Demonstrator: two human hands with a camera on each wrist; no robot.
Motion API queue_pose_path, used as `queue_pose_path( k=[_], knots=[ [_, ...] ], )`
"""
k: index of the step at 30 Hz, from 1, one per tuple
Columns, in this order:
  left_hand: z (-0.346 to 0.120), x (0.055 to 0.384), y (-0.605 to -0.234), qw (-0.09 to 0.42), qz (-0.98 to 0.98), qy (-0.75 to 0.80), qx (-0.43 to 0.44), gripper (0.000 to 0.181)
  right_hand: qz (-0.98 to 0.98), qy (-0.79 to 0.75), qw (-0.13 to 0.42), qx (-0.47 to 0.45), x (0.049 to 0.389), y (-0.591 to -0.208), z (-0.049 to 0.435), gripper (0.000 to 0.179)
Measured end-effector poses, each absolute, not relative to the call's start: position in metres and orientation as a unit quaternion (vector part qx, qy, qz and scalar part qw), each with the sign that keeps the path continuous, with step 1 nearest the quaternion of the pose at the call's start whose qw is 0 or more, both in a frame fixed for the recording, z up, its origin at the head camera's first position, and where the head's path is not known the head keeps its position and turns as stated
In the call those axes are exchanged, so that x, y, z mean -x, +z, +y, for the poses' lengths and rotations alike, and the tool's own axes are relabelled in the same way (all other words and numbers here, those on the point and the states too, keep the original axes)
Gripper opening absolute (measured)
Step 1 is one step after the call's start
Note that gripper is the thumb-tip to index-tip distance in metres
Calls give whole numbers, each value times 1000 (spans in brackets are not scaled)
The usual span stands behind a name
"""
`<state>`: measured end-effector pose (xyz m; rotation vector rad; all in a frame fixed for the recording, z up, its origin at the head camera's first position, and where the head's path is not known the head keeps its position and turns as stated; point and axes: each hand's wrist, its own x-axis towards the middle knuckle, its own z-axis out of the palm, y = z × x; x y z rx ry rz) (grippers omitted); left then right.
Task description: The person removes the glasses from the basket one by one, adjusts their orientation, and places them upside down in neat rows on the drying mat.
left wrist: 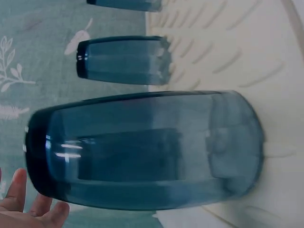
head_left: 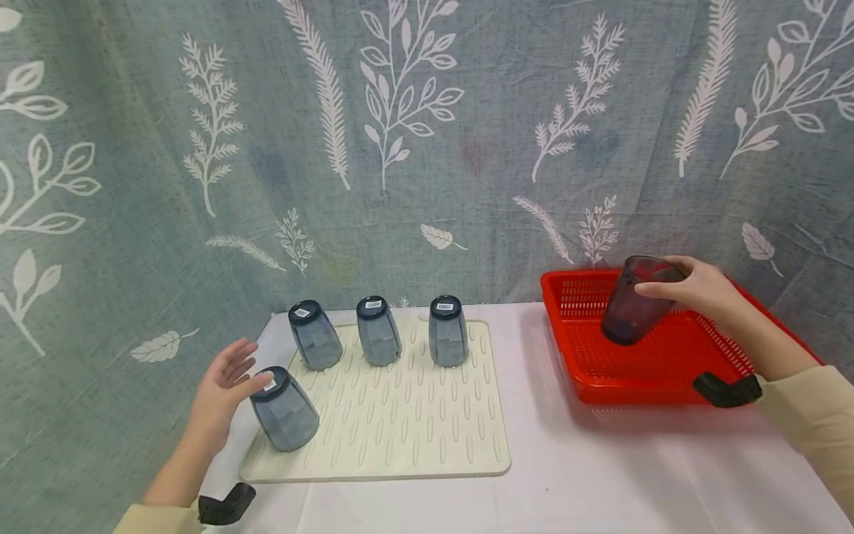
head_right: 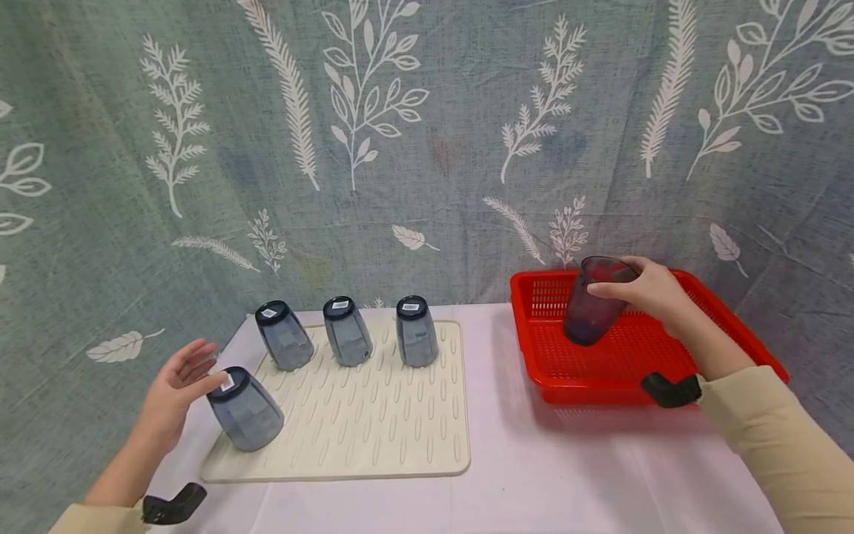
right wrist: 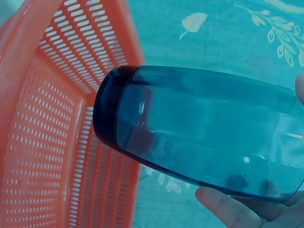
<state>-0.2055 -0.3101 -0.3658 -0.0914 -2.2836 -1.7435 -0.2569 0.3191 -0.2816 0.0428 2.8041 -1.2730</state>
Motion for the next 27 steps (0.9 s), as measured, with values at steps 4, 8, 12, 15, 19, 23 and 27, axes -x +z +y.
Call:
queue_pose_path(
  k=[4, 8, 12, 15, 19, 23, 27],
  knots=[
    [-307, 208, -357, 144, -779, -609, 35, 69, 915, -403, 30, -4, 255, -277, 311, 94],
    [-301, 212, -349, 143, -771, -619, 43, 72, 917, -398, 32, 4, 252, -272, 304, 94],
    [-290, 216, -341, 138, -767, -625, 52, 73, 918, -396, 35, 4, 249, -270, 297, 95],
    [-282, 218, -336, 129, -761, -633, 62, 72, 916, -401, 28, 10, 248, -268, 291, 94],
    [-273, 221, -331, 114, -765, -630, 66, 71, 911, -411, 20, 22, 245, -265, 284, 90],
    [-263, 225, -329, 104, -774, -622, 60, 73, 910, -413, 15, 34, 242, -262, 277, 88],
    [-254, 227, -327, 97, -769, -629, 60, 74, 912, -408, 9, 43, 239, -261, 269, 87]
  ],
)
